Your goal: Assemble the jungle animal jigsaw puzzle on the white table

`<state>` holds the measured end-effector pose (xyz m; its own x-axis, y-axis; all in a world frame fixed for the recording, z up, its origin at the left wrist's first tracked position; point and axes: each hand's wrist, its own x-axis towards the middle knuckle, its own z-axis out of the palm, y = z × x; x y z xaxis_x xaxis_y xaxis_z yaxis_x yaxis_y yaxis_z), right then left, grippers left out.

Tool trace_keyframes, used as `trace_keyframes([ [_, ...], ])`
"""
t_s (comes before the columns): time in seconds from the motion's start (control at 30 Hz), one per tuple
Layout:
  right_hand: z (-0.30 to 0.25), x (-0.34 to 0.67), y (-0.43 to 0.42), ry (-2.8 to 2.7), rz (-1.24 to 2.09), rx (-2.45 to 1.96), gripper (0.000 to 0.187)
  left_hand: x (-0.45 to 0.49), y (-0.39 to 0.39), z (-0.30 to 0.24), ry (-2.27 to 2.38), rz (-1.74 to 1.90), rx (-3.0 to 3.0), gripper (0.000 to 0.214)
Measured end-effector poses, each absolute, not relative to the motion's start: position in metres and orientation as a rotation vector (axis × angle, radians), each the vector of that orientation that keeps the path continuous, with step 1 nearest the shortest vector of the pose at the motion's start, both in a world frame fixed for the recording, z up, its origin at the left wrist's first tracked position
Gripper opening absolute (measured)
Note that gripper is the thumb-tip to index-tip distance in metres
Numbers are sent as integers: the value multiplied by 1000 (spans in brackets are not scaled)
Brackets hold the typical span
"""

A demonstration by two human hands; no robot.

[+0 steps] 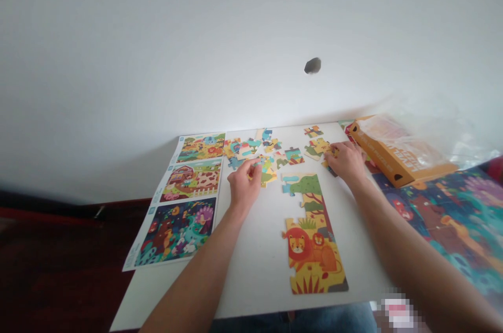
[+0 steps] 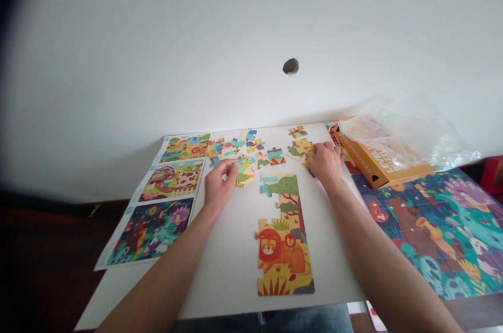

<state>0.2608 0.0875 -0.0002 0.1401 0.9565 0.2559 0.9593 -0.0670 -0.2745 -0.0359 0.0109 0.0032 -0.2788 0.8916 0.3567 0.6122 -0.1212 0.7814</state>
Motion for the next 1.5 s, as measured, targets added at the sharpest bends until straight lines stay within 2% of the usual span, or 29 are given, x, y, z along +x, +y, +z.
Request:
trace_keyframes([
  [0.3,-12,261,93,-1985,40,-1808,41,-33,7,9,1918,1031,1778,22],
  [0.53,-13,263,96,-1972,55,-1778,39,-27,6,15,2036,788,1852,21],
  [1.5,-3,262,89,-1854,-29,-1931,33,-50,12,15,2395,717,1775,23],
])
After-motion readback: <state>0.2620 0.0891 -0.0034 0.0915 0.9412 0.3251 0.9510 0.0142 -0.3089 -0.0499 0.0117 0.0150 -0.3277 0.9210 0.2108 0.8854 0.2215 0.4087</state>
